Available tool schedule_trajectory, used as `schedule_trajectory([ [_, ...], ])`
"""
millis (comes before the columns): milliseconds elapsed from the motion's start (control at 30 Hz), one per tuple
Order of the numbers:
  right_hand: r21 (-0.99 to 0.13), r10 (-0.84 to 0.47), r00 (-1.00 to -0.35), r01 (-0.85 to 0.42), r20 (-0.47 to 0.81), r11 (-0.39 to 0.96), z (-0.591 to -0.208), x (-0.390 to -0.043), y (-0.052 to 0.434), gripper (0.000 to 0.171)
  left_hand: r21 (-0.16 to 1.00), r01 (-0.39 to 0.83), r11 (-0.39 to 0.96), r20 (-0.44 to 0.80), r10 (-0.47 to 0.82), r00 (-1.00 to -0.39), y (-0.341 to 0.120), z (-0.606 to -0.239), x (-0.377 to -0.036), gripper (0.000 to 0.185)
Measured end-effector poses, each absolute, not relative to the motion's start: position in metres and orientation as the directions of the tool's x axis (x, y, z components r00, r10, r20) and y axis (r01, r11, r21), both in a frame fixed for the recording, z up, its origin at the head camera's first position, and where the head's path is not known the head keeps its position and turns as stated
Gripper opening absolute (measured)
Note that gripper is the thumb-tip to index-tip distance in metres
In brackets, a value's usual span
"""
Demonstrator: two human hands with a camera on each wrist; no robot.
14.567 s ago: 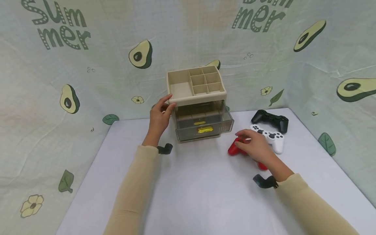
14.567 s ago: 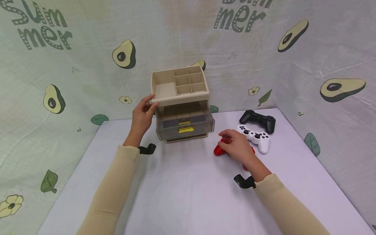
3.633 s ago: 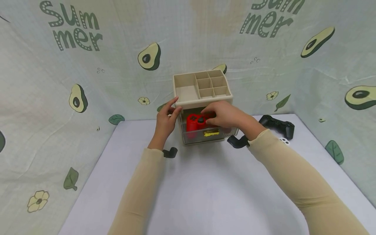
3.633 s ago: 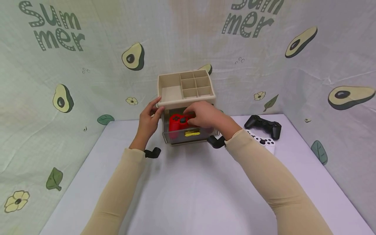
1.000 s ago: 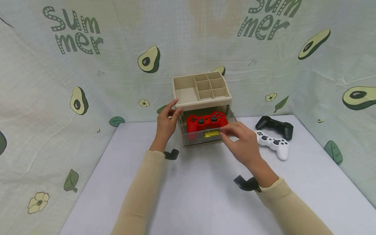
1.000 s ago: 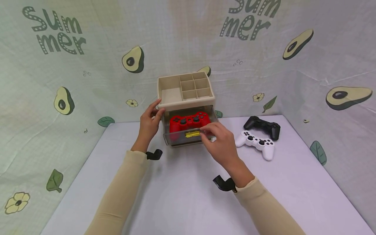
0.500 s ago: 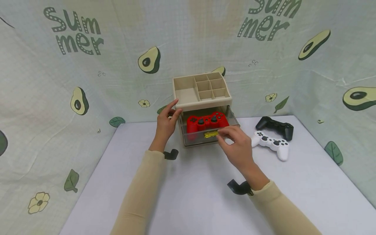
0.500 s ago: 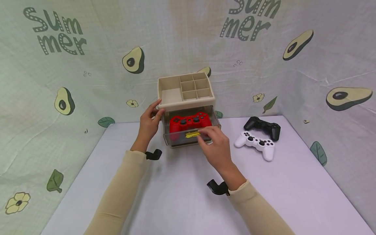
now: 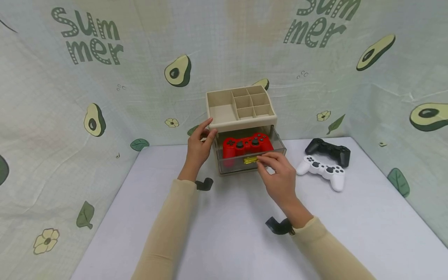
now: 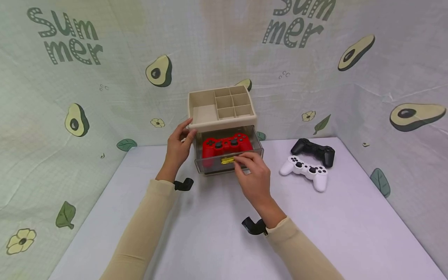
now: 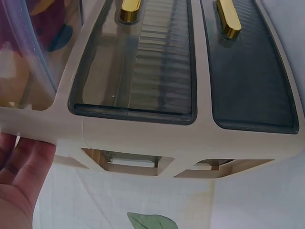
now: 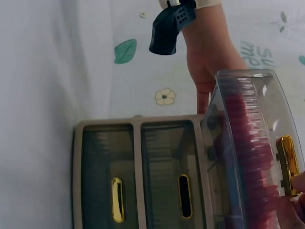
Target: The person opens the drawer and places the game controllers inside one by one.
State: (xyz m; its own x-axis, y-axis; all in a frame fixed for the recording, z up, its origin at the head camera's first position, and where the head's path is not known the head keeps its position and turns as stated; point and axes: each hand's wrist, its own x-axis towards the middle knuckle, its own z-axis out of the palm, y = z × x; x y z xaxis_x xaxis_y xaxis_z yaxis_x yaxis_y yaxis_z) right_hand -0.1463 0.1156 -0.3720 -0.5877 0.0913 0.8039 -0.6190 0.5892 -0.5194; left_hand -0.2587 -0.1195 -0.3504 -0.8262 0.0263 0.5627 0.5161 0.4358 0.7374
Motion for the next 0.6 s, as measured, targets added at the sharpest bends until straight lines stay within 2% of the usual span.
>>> schedule_trajectory([
  [267,-0.572,0.174,-0.58,-0.625,0.796,0.531,-0.3754,-0.1479,0.1117,0.012,0.75,0.522,0.407,0.563,0.022,-0.826,-0.1189,-0.3524,-0.2586,0.048],
  [600,-0.565,0.146,-0.594,-0.618,0.791,0.547,-0.3743,-0.1541,0.1124,0.013,0.761,0.515,0.394,0.553,0.022,-0.833,-0.1194,-0.3514,-0.259,0.045],
])
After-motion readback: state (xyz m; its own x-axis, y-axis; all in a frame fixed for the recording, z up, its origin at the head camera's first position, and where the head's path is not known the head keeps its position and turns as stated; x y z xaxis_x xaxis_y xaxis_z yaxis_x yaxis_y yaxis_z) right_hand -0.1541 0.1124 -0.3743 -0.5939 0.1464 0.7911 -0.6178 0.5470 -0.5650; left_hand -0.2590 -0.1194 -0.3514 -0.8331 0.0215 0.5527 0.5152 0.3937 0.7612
